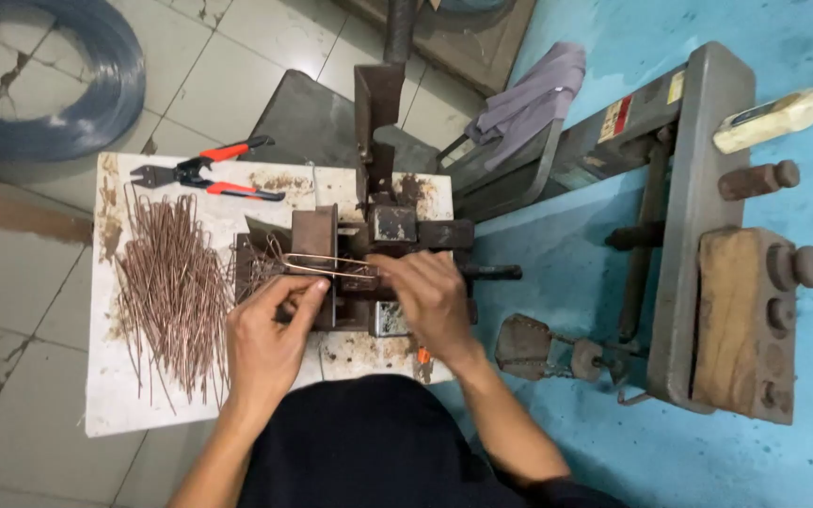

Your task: Using a manual crank-operated machine to bend straight metal wires into a specific shape.

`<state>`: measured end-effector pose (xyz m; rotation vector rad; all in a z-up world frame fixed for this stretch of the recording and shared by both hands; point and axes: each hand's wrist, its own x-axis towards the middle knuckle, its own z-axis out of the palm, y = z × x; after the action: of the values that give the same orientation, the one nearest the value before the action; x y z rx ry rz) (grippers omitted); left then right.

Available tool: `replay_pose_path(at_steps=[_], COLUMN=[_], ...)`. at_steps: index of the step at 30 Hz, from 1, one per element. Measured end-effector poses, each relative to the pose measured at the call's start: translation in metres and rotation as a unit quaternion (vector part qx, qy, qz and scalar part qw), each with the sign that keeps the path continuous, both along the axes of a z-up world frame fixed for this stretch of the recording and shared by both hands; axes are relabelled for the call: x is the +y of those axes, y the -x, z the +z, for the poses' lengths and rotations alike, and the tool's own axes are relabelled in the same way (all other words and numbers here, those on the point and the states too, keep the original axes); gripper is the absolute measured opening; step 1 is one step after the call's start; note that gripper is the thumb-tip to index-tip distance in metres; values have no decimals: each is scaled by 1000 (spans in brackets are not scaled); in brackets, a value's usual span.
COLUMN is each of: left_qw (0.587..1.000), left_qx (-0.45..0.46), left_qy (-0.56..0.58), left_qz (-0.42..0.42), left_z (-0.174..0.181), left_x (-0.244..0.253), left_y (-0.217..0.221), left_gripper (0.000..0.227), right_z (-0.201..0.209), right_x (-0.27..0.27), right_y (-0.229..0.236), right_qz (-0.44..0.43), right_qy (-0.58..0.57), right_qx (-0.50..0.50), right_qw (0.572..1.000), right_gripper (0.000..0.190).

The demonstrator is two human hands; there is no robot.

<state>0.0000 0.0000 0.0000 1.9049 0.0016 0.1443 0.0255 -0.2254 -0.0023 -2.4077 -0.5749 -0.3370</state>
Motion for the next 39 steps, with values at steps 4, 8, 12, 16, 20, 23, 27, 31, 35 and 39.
replay_pose_path(at_steps=[4,8,12,16,20,23,27,31,35,39], left_qw=[993,972,957,947,924,916,929,939,943,936], left_qx=[-79,-160,-180,-199,-176,-170,-180,-193,-229,-266], left_qy=[-80,-166,-221,-251,-338,-362,-320,-279,-223,-207], left_qz=[24,34,49,31,16,25,41,51,93,105], left_z=[-26,-26,-46,-50,-47,-48,-51,-102,-109,-101], left_x=[-4,-8,-10,-10,-12,-15,-17,-14,-1,-7], left_y=[12,12,11,9,16,21,25,44,50,41], left_gripper=[7,13,17,20,28,34,38,27,26,34], right_z=[34,31,34,31,28,25,14,8,2,5], right_x=[-14,-18,-13,-7,-2,2,11,20,24,28], right_y=[6,9,5,-1,-2,-1,-1,-8,-18,-20], right_qz=[6,7,14,15,21,31,42,47,74,87], right_qy=[40,77,102,114,110,101,100,80,81,80], right_qx=[65,61,34,3,-21,-39,-82,-70,-87,-103], right_qw=[997,995,994,993,993,994,991,993,990,988], right_gripper=[22,17,18,14,23,26,14,14,13,12])
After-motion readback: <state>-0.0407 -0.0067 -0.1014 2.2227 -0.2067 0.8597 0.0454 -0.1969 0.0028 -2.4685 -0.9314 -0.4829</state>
